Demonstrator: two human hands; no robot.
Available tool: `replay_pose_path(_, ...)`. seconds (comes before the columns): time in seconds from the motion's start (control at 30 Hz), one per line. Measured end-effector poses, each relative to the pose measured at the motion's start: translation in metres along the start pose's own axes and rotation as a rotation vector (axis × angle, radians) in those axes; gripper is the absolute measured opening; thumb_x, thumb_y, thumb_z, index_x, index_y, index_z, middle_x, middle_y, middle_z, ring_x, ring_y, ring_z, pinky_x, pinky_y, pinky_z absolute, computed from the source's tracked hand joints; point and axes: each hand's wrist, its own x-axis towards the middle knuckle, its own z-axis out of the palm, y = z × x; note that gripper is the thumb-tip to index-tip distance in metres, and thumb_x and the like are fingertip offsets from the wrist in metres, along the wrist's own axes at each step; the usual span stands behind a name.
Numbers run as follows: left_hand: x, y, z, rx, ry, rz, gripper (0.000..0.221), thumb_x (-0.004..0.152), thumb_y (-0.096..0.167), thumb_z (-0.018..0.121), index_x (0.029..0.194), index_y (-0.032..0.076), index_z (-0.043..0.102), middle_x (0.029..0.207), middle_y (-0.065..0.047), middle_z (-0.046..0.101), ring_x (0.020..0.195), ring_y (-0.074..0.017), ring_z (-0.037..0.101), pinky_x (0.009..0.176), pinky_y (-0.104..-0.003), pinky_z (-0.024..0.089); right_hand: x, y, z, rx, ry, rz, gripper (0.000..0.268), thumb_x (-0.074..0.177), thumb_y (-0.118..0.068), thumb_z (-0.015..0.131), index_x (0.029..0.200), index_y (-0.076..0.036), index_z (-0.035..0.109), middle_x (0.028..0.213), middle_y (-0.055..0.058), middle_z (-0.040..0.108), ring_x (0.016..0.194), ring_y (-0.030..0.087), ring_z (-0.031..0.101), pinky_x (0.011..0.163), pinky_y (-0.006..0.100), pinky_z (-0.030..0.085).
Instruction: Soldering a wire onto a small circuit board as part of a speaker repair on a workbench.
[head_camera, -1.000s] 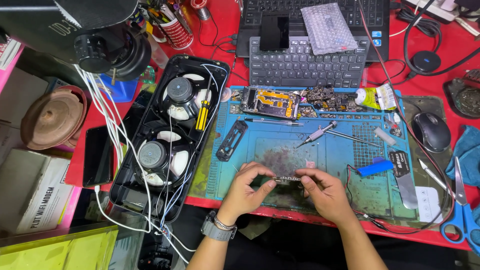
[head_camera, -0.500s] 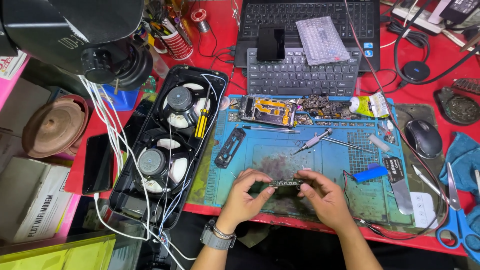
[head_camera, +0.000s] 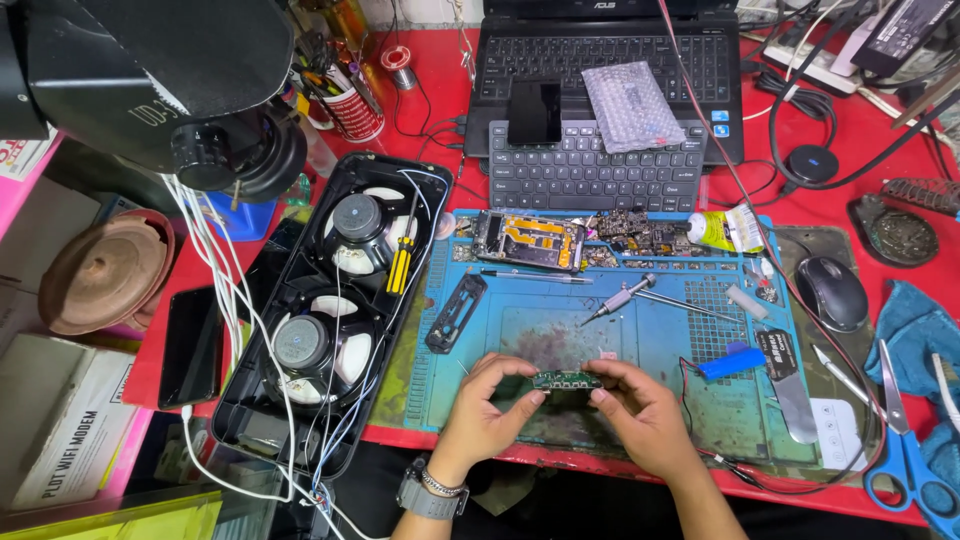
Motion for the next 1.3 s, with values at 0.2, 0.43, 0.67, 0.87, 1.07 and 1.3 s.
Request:
replay_pose_path(0.2,0.001,0.004,-0.001,0.026,-0.026,-0.038,0.033,0.09,0.032,0.073,0.116,0.013,0.067,0.108,-0.003,0.07,0.105,-0.0222,0.065,0.093,-0.037,0.05,-0.001,-0.005,0.001,0.007,0.001,-0.028,0.034,0.092,-0.007,0.066,0.125,-0.002,0.071,0.129,0.013,0.071,0.107,0.022,0.073,0.089,0.034,0.068)
replay_pose_path(0.43,0.003,0.006,0.001,0.106,-0.089,-0.056,0.049,0.089,0.041,0.072,0.128,0.012,0.065,0.115,-0.003,0.069,0.111,-0.0223,0.06,0.099,-0.039,0.046,-0.002,-0.015,-0.002,-0.053,-0.008,-0.087,0.032,0.093,-0.007,0.065,0.124,-0.005,0.071,0.136,0.012,0.07,0.132,0.024,0.064,0.106,0.037,0.057)
replay_pose_path(0.67,0.002,0.003,0.001,0.132,-0.107,-0.014,0.043,0.093,0.039,0.069,0.127,0.013,0.066,0.116,-0.004,0.068,0.11,-0.0233,0.059,0.098,-0.039,0.045,-0.004,-0.021,0.0,-0.027,-0.016,-0.067,0.034,0.091,-0.002,0.065,0.124,-0.003,0.07,0.141,0.013,0.067,0.132,0.024,0.064,0.104,0.036,0.059)
replay_pose_path(0.87,0.001,0.002,0.001,0.128,-0.1,0.006,0.041,0.094,0.034,0.071,0.128,0.014,0.066,0.115,-0.004,0.068,0.107,-0.0233,0.059,0.096,-0.038,0.045,-0.004,-0.017,0.0,0.011,-0.025,-0.085,0.034,0.091,0.002,0.064,0.124,-0.003,0.069,0.144,0.014,0.064,0.134,0.024,0.062,0.104,0.035,0.057)
replay_pose_path(1.07,0.0,-0.001,0.002,0.138,-0.093,0.019,0.041,0.095,0.034,0.069,0.13,0.013,0.065,0.114,-0.005,0.068,0.106,-0.024,0.058,0.094,-0.039,0.045,-0.004,-0.016,0.0,0.003,-0.019,-0.091,0.035,0.091,0.001,0.065,0.125,-0.002,0.069,0.143,0.015,0.065,0.132,0.025,0.063,0.102,0.036,0.059)
replay_pose_path(1.3,0.0,0.002,0.002,0.141,-0.104,0.005,0.041,0.096,0.035,0.068,0.13,0.012,0.065,0.116,-0.005,0.068,0.108,-0.0242,0.058,0.096,-0.039,0.044,-0.005,-0.012,-0.001,0.018,-0.021,-0.088,0.035,0.09,0.002,0.065,0.125,-0.002,0.069,0.144,0.016,0.064,0.131,0.024,0.063,0.101,0.035,0.06)
